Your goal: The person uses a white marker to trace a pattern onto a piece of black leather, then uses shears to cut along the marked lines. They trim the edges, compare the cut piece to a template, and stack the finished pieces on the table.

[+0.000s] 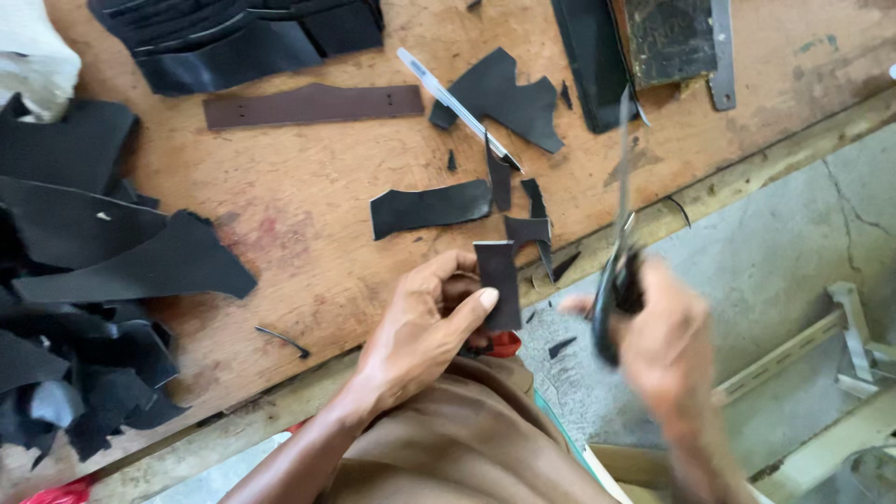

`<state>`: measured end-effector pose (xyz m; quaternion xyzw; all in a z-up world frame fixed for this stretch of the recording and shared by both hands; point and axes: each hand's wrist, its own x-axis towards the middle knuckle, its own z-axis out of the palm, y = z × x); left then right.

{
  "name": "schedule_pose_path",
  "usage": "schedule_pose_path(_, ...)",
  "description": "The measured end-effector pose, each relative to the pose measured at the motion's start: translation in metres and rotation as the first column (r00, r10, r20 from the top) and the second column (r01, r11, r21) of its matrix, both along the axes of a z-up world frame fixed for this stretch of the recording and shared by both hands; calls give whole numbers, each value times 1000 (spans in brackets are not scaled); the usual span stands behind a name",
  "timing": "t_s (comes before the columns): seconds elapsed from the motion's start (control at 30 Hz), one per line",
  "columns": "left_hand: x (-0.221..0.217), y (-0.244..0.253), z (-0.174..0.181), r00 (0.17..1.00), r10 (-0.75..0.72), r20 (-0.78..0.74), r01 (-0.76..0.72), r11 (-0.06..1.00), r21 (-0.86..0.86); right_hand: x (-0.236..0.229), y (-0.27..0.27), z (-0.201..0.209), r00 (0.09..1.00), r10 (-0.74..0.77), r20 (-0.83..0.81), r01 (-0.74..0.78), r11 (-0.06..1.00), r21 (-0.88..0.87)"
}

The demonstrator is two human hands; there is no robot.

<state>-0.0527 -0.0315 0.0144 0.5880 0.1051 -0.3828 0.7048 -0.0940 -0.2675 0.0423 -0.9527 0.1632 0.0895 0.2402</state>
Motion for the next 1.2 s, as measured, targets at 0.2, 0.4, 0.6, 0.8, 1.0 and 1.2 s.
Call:
schedule_pose_path(0.2, -6, 50, 10, 892, 79, 444, -176, 968, 181, 81, -12, -5, 960, 226, 167, -185, 956, -228)
schedule_pose_path(0.4, 16, 107, 14, 857, -51, 512, -285, 781, 556, 106, -8, -15, 978, 178, 110, -155, 969, -191)
schedule_pose_path(0.6, 35, 95, 12, 498, -325, 804, -541, 609, 580, 86, -11, -10, 972, 55, 227, -61, 998, 20)
schedule_pose_path(0.8, 64, 51, -1, 420, -549, 722, -297, 669, 681, 33, -17, -28, 922, -74, 379, -246, 644, 724)
schedule_pose_path(1.0, 61, 50, 5, 910, -290, 297, 50, 787, 615, -37, -5, -42, 992, -122, 34, 11, 354, 935)
schedule_pose_path(1.2, 54, 39, -2, 865, 216, 453, -149, 972, -180, -49, 25, -35, 967, 92, -236, 161, 496, 853)
